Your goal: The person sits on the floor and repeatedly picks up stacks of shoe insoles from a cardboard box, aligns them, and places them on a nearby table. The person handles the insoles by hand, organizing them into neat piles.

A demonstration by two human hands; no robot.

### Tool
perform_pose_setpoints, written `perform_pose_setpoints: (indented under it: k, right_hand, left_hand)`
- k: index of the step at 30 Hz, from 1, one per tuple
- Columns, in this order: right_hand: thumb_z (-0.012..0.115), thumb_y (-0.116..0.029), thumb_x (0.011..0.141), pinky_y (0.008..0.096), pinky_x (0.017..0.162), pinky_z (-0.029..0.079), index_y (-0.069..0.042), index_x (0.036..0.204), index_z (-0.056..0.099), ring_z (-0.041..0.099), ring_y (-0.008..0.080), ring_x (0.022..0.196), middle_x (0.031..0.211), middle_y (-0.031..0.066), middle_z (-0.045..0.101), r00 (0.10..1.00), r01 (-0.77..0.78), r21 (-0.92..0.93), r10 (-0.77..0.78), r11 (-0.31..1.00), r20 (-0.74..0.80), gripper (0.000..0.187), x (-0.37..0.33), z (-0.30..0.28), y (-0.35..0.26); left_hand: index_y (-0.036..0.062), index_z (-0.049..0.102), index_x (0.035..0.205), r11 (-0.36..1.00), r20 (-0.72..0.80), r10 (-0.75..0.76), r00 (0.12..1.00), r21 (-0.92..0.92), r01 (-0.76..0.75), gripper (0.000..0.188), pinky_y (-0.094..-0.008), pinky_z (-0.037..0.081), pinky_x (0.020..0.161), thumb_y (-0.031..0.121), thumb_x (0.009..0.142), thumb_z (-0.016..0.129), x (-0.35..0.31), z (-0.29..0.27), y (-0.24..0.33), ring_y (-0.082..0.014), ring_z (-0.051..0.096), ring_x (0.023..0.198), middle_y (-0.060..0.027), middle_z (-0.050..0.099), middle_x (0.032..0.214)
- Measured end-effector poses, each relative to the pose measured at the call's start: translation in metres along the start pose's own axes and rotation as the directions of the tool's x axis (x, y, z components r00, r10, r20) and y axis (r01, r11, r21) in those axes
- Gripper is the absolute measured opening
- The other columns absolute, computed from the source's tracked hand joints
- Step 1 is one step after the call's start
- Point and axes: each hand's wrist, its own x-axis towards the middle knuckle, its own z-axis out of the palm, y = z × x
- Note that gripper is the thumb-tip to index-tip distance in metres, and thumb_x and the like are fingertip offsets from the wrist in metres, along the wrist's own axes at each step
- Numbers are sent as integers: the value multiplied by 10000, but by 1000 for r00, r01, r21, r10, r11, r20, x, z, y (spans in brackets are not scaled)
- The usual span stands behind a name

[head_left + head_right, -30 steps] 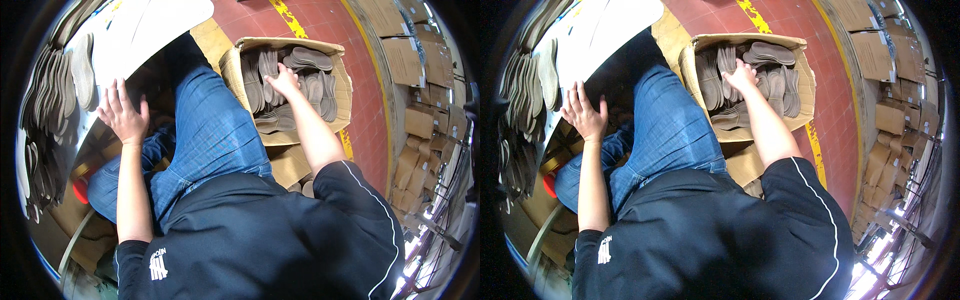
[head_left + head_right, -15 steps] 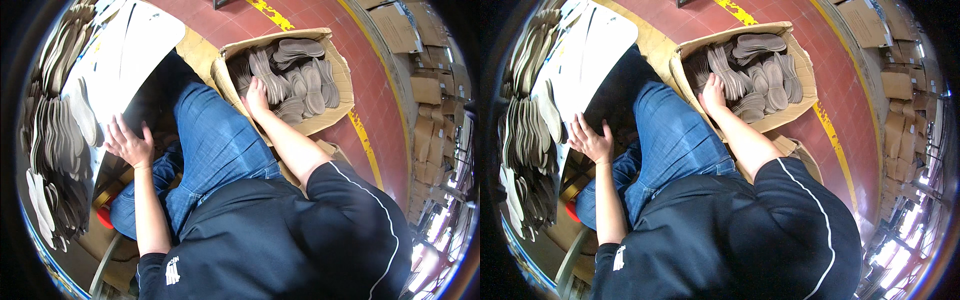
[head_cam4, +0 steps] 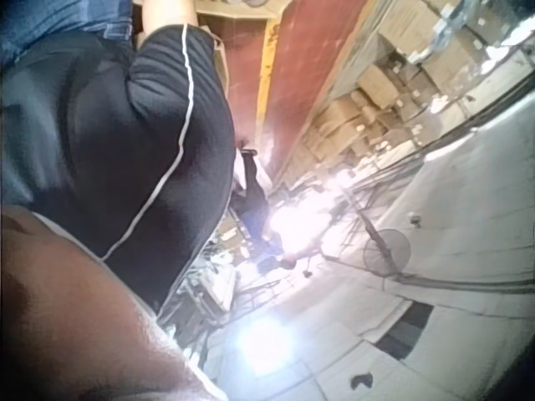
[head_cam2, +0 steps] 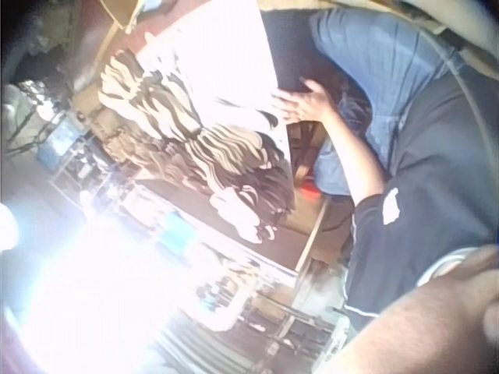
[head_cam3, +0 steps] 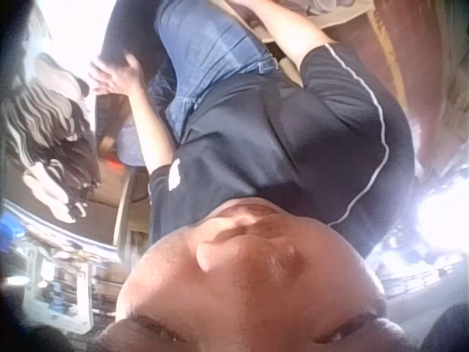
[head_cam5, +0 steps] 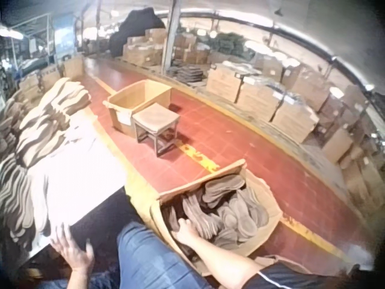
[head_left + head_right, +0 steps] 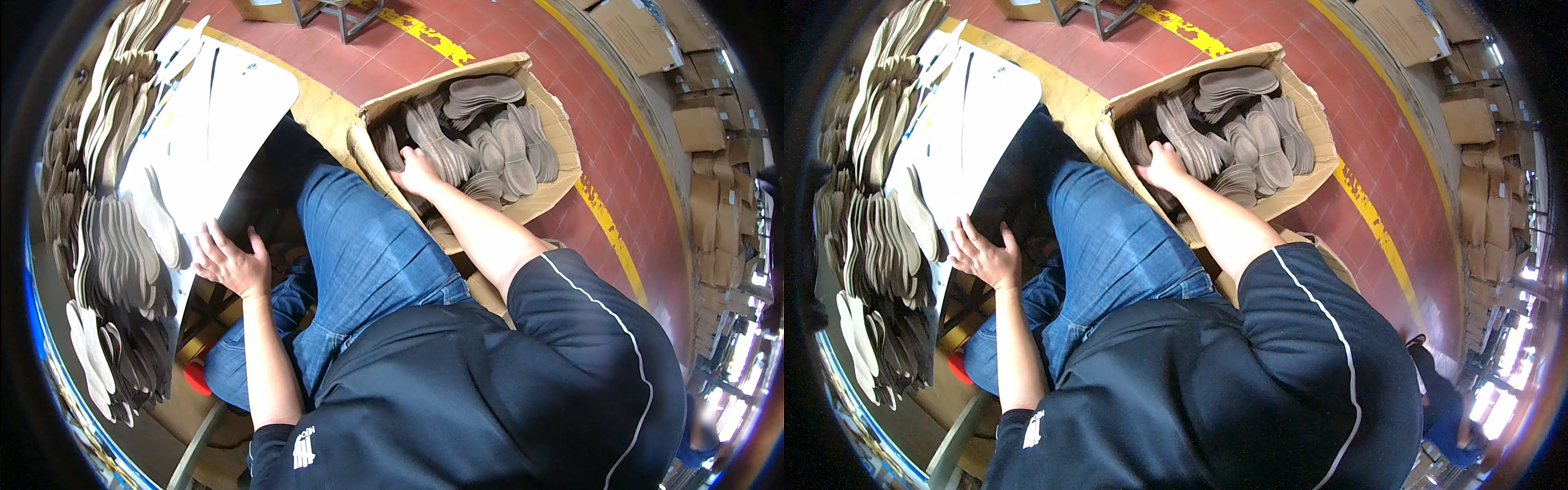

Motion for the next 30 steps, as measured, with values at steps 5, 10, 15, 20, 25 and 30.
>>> perform_pose_setpoints:
  k: [5, 10, 15, 20, 25, 30]
  right_hand:
    - [385, -140, 1180, 536, 1108, 584, -99, 1771, 318, 617, 477, 1383, 1470, 228, 604, 986, -160, -100, 155, 982, -61, 597, -15, 51, 25]
    - [533, -195, 1143, 531, 992, 601, -61, 1459, 631, 643, 398, 1200, 1245, 176, 667, 924, 52, -327, -170, 943, -343, 357, -13, 50, 21]
    - [575, -195, 1105, 668, 1140, 469, -81, 1291, 718, 575, 396, 1370, 1440, 160, 647, 886, 143, -372, -286, 917, -366, 261, -27, 21, 9]
    - [829, -513, 959, 859, 1308, 58, -136, 1277, 773, 33, 560, 1738, 1891, 293, 62, 970, 24, -413, -122, 910, -212, 497, -36, -32, -12]
    - [770, -699, 962, 860, 1307, 4, -278, 1336, 877, -82, 542, 1741, 1916, 230, -101, 998, -3, -265, -12, 964, -56, 574, -22, -70, -17]
    - [843, -374, 984, 818, 1340, 94, -379, 1257, 902, 87, 526, 1733, 1940, 94, -19, 997, 39, -132, -48, 990, -65, 279, -22, -68, 11]
  left_hand:
    - [142, 494, 1707, 999, 21, 11, 1000, 31, -11, 929, -596, 156, 1330, 440, 899, 843, 1, -4, 1, -355, 382, 1654, -116, 508, 1724]
    - [139, 481, 1725, 1000, 29, 16, 999, 20, -17, 939, -595, 142, 1340, 436, 908, 838, 0, -6, 0, -354, 375, 1664, -112, 500, 1742]
    - [134, 478, 1731, 1000, 8, 7, 1000, 0, -7, 939, -598, 123, 1351, 426, 914, 836, -1, -3, 1, -355, 361, 1676, -109, 494, 1755]
    - [132, 474, 1735, 1000, 23, 5, 1000, 5, -5, 944, -602, 114, 1355, 423, 913, 837, -2, -2, -1, -354, 348, 1685, -109, 494, 1754]
    - [133, 477, 1733, 1000, 38, -1, 999, 19, 1, 940, -606, 103, 1363, 429, 915, 833, -4, -1, -3, -357, 351, 1686, -111, 500, 1751]
    - [133, 485, 1728, 1000, 22, -21, 1000, 13, 21, 928, -597, 71, 1377, 431, 919, 829, -4, 3, -3, -357, 356, 1684, -110, 504, 1753]
